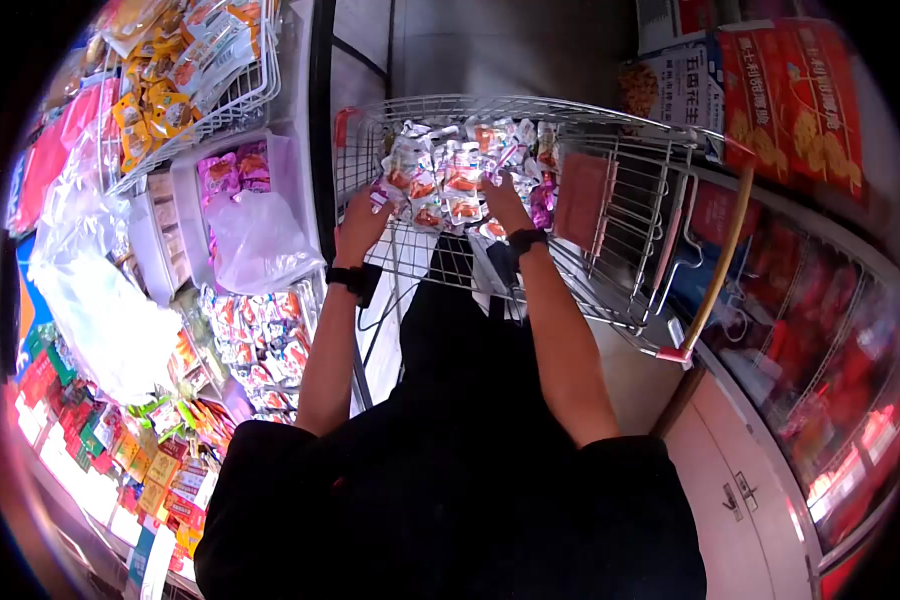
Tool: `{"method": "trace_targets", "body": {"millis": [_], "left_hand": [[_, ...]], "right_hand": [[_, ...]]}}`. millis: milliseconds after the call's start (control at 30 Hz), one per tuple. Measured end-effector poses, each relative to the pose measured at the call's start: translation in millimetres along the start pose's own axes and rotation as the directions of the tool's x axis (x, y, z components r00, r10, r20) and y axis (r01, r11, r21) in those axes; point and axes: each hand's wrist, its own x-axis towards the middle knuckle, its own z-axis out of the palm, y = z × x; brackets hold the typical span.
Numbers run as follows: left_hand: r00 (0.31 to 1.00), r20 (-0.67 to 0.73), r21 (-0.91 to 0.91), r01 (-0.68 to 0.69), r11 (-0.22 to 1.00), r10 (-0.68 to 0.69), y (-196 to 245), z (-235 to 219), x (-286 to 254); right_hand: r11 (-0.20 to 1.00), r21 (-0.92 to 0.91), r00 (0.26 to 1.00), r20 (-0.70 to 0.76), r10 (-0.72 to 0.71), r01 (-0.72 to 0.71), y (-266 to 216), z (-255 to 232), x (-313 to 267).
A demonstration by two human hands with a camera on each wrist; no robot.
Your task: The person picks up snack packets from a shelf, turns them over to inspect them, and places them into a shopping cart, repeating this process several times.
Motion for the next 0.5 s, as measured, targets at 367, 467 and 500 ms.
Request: {"method": "trace_targets", "body": {"millis": [367,467,500], "left_hand": [[0.917,0.077,-0.201,0.398,0.895,-0.390,104,-23,-236],[0.865,0.044,-0.180,0.499,0.848,-0.500,79,-6,-327],[0.862,0.017,-0.195,0.500,0.844,-0.507,71,1,-361]], "right_hand": [[0.948,0.305,0.886,0.411,-0.213,0.086,-32,-65,-149],[0.930,0.282,0.746,0.560,-0.361,0.238,-22,-43,-142],[0.935,0.136,0.728,0.594,-0.342,0.328,-28,-38,-142]]}}
